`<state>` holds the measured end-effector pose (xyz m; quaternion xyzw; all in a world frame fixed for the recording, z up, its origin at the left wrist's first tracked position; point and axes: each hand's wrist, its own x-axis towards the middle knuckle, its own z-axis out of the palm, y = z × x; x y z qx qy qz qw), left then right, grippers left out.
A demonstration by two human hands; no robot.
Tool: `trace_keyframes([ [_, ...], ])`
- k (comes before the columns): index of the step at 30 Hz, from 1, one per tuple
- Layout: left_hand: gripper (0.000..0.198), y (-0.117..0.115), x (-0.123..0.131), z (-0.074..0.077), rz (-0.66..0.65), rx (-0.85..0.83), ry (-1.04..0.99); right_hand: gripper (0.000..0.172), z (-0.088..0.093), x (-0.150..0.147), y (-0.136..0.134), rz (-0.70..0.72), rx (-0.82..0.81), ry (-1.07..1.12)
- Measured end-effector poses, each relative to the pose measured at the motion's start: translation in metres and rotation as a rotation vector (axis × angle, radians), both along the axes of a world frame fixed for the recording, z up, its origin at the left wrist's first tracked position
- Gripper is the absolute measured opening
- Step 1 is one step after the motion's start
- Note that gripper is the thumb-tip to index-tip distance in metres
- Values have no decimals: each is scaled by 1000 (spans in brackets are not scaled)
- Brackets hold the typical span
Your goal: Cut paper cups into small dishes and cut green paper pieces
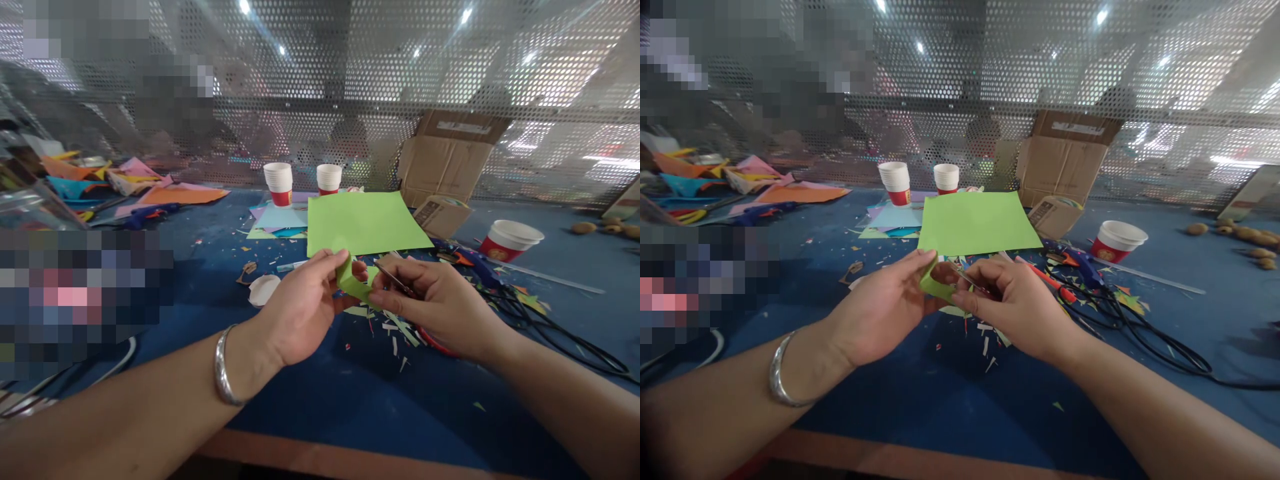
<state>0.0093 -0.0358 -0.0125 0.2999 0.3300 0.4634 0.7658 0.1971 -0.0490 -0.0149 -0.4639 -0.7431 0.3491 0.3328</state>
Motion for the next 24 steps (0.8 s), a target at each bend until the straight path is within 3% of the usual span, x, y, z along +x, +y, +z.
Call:
trace_keyframes([
  [6, 3, -3, 0, 1, -241, -80, 72, 19, 4, 3, 1, -7, 79, -60],
  [9, 2, -3, -1, 0, -318, -34, 49, 19, 4, 3, 1, -1, 116, -94],
  [14, 7, 2, -6, -2, -224, 48, 118, 19, 5, 4, -2, -3, 86, -65],
  [16, 10, 5, -8, -2, -148, 72, 140, 28, 7, 7, -3, -38, 58, -61],
  [24, 18, 15, -11, -2, 28, 276, 268, 45, 9, 15, 0, -62, 130, -312],
])
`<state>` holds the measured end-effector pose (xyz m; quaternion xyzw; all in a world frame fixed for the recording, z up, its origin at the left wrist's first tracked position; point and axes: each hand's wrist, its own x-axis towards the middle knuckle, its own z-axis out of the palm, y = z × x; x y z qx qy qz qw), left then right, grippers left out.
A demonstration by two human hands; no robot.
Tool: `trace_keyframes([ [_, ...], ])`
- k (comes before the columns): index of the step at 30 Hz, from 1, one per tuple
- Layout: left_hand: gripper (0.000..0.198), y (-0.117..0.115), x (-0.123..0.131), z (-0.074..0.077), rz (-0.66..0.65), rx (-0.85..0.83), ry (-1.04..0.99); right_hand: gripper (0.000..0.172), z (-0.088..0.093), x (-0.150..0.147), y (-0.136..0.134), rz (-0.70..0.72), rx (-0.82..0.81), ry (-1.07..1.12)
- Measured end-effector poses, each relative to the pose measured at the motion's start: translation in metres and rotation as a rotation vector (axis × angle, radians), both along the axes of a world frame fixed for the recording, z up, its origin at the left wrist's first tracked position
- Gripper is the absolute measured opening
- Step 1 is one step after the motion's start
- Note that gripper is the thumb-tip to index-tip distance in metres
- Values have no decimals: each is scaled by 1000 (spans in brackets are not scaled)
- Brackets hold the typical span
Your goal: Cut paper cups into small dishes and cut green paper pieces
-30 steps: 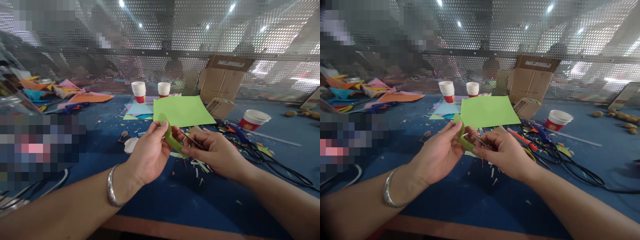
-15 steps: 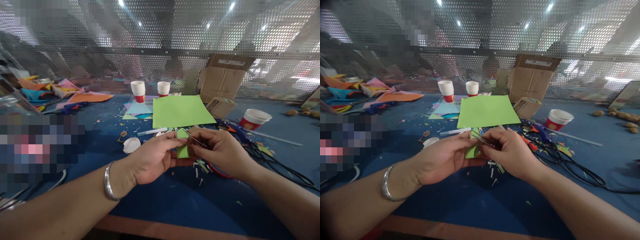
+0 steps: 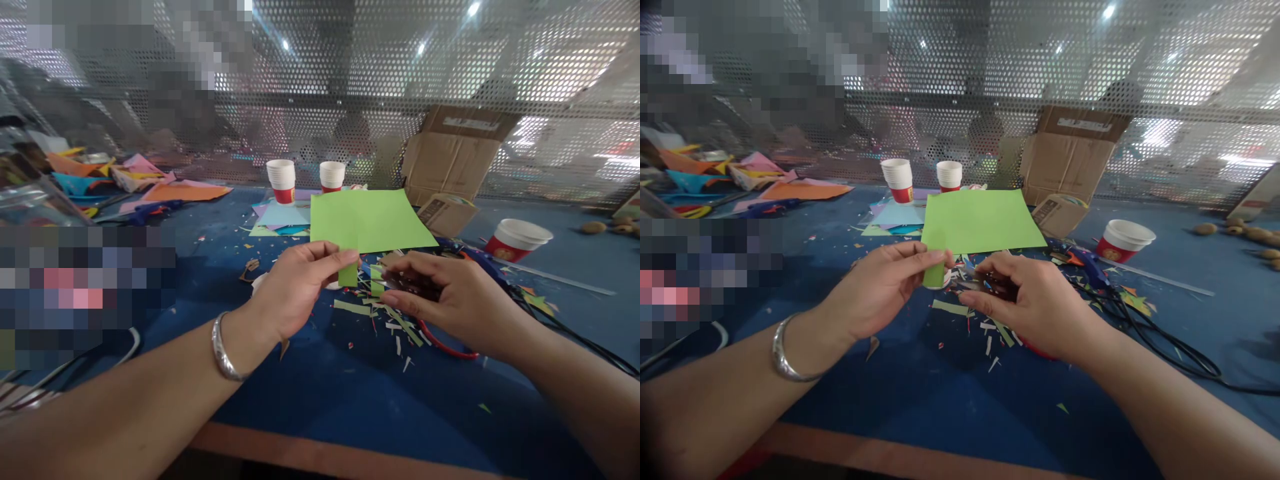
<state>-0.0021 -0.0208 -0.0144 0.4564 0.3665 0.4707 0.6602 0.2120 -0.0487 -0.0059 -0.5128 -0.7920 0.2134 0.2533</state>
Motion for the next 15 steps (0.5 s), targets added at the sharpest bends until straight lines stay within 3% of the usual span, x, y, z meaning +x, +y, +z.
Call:
trace_keyframes([
  [15, 20, -5, 5, -11, 26, 99, 17, 29, -2, -10, -10, 152, 155, -143],
])
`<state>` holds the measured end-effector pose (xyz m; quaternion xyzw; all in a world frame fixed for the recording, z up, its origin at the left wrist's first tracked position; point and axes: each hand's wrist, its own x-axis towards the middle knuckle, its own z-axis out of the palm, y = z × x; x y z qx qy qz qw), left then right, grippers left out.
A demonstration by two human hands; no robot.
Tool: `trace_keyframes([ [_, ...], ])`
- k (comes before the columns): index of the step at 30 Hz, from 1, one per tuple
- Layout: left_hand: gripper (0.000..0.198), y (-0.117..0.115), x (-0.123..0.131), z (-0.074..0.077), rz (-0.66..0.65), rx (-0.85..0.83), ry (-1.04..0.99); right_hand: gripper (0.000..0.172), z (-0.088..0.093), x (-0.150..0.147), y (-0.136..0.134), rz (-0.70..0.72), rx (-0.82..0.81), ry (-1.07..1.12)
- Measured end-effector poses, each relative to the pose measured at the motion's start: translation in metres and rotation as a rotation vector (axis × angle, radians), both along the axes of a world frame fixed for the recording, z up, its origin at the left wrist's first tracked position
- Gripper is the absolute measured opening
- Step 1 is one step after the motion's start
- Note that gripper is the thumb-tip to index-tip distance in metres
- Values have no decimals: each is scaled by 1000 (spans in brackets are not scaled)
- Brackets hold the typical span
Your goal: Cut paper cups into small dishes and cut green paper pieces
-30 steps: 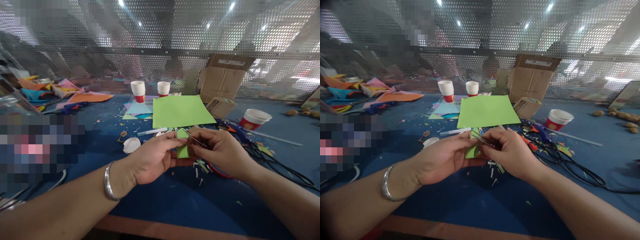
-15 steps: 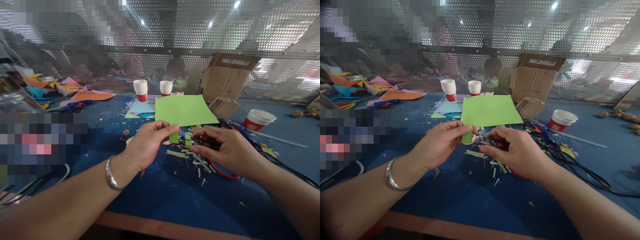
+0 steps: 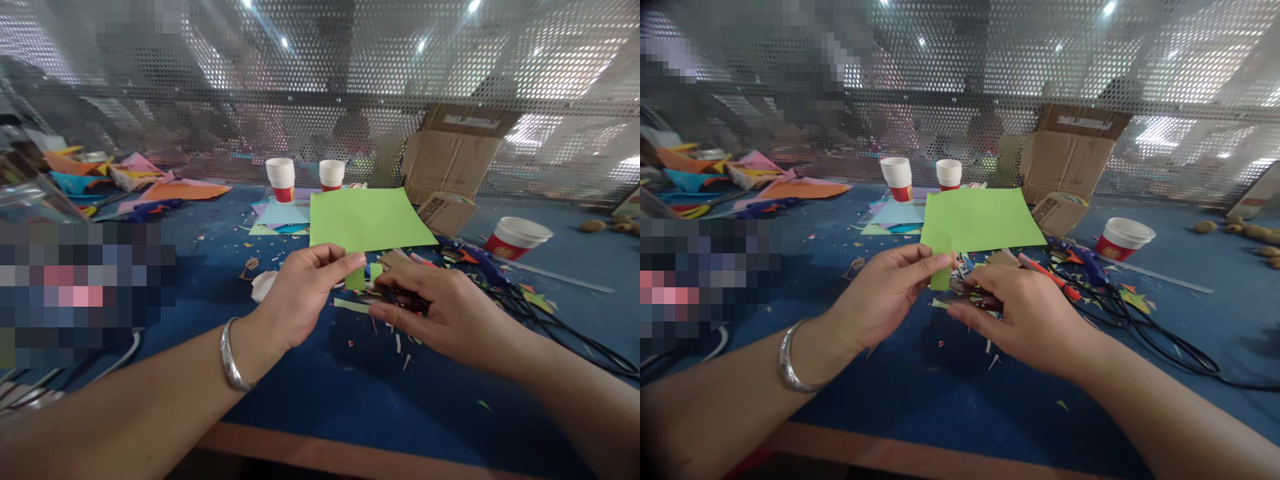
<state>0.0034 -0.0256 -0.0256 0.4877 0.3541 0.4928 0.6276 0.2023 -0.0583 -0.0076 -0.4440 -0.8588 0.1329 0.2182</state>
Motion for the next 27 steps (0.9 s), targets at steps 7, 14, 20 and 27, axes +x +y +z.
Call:
trace_keyframes([
  [7, 23, -5, 3, -1, -9, -20, 33, 22, -3, -2, 1, 21, 20, 25],
  [14, 29, -5, 6, -1, 10, -30, 10, 21, -4, -3, 0, 49, -2, 72],
  [20, 29, -6, 9, -3, 32, -32, 8, 22, -3, -1, 0, 48, -6, 72],
  [27, 26, -7, 8, -5, 62, -3, 26, 26, -4, -3, 1, 31, -20, 67],
])
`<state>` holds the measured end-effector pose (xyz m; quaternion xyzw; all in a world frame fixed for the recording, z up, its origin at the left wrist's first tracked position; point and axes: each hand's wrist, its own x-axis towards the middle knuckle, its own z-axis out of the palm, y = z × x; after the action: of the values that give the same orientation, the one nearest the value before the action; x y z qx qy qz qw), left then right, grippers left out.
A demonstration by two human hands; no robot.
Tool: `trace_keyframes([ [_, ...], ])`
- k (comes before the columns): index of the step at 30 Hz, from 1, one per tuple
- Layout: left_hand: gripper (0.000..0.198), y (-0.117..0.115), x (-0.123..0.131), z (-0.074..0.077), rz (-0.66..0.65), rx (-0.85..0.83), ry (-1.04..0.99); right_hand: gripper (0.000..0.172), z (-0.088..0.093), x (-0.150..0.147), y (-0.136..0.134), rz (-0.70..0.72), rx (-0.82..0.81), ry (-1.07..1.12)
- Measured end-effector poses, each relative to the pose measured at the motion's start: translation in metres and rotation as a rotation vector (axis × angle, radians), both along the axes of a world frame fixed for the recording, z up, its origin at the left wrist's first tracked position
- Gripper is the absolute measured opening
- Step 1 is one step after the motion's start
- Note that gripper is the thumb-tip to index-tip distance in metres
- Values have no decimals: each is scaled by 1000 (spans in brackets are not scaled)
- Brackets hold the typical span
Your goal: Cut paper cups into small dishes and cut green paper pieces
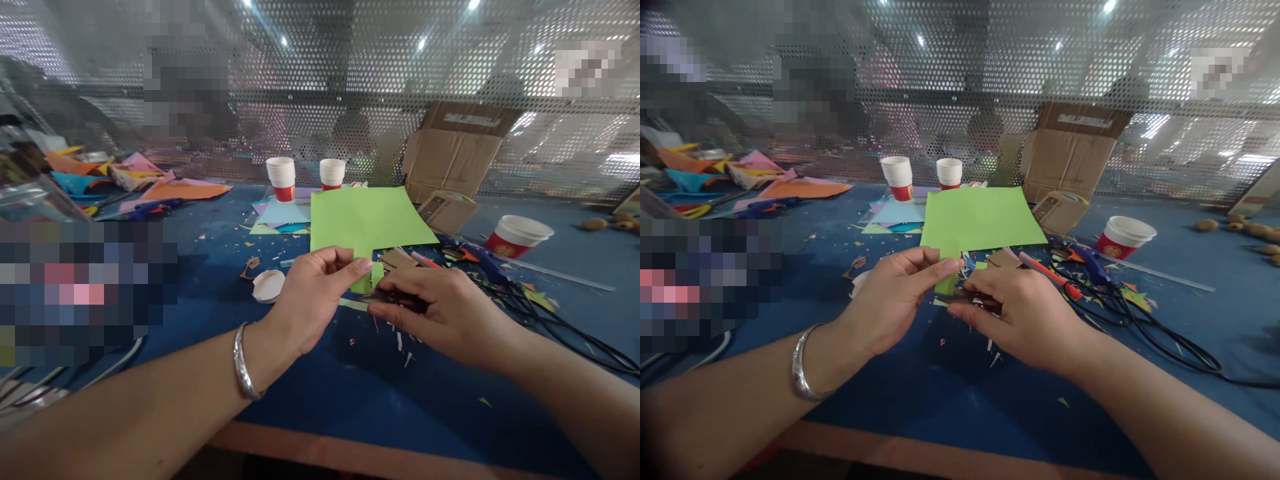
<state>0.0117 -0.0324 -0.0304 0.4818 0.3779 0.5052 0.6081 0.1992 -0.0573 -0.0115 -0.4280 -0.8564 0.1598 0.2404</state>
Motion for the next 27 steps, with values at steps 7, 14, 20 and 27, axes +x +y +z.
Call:
trace_keyframes([
  [7, 26, 0, 0, 2, -11, 17, -10, 25, 0, 1, 1, 8, -1, 2],
  [14, 25, 1, 0, 2, -9, 23, -16, 26, 0, 0, 0, 2, 46, -27],
  [20, 24, 0, 1, 1, 8, 20, -13, 28, -1, -1, -1, 7, 55, -31],
  [27, 22, -1, 3, -2, 3, 38, -43, 30, -3, -3, -1, -24, 56, -32],
])
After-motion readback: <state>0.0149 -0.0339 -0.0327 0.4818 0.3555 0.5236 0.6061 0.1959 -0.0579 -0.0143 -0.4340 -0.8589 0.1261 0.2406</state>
